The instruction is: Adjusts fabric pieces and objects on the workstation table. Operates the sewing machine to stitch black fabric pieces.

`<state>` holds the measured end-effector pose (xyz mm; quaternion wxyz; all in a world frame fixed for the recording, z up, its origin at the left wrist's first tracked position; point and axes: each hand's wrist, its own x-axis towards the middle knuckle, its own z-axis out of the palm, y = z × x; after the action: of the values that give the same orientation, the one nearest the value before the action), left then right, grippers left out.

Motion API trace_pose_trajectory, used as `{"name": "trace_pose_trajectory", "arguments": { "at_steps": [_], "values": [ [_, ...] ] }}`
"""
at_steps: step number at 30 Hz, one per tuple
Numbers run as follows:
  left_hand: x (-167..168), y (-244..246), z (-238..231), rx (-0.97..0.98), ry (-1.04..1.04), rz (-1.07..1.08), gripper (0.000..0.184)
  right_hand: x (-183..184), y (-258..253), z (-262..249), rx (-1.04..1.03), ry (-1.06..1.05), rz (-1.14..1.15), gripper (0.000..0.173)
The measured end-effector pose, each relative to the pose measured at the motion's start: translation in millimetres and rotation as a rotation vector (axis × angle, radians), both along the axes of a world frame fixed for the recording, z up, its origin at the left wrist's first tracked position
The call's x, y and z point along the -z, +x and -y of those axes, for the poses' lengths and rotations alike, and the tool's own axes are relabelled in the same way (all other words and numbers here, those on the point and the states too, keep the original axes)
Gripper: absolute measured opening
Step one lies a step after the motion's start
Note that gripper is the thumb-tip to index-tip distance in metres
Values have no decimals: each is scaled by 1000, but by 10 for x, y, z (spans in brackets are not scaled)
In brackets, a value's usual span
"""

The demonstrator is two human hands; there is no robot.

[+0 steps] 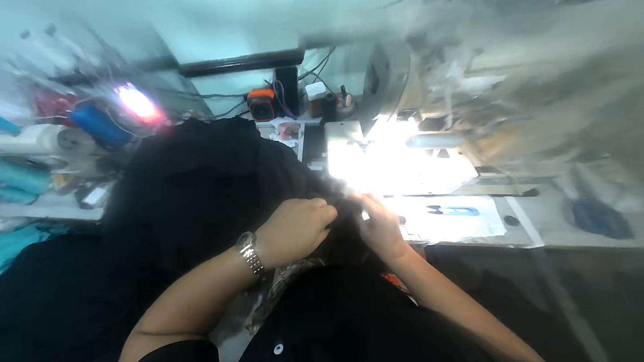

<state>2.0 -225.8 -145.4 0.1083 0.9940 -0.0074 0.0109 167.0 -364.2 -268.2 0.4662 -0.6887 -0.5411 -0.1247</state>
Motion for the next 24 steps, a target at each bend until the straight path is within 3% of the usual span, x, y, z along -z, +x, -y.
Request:
{"name": "trace_pose_trajectory", "arguments": {
  "at_steps": [6,12,19,24],
  "values": [
    [62,-5,-16,-20,-50,-58,18,29,-28,-10,-43,-20,-25,17],
    [259,-3,-81,-7,-184,-42,19,110,-64,-9,-68,-191,-52,15],
    [896,17,-353,16,-526,84,22,309,-37,38,-96,-397,-140,17],
    [1394,-21,-451,-105,-696,176,26,471,-15,28,-144,-445,-238,16]
  ]
}}
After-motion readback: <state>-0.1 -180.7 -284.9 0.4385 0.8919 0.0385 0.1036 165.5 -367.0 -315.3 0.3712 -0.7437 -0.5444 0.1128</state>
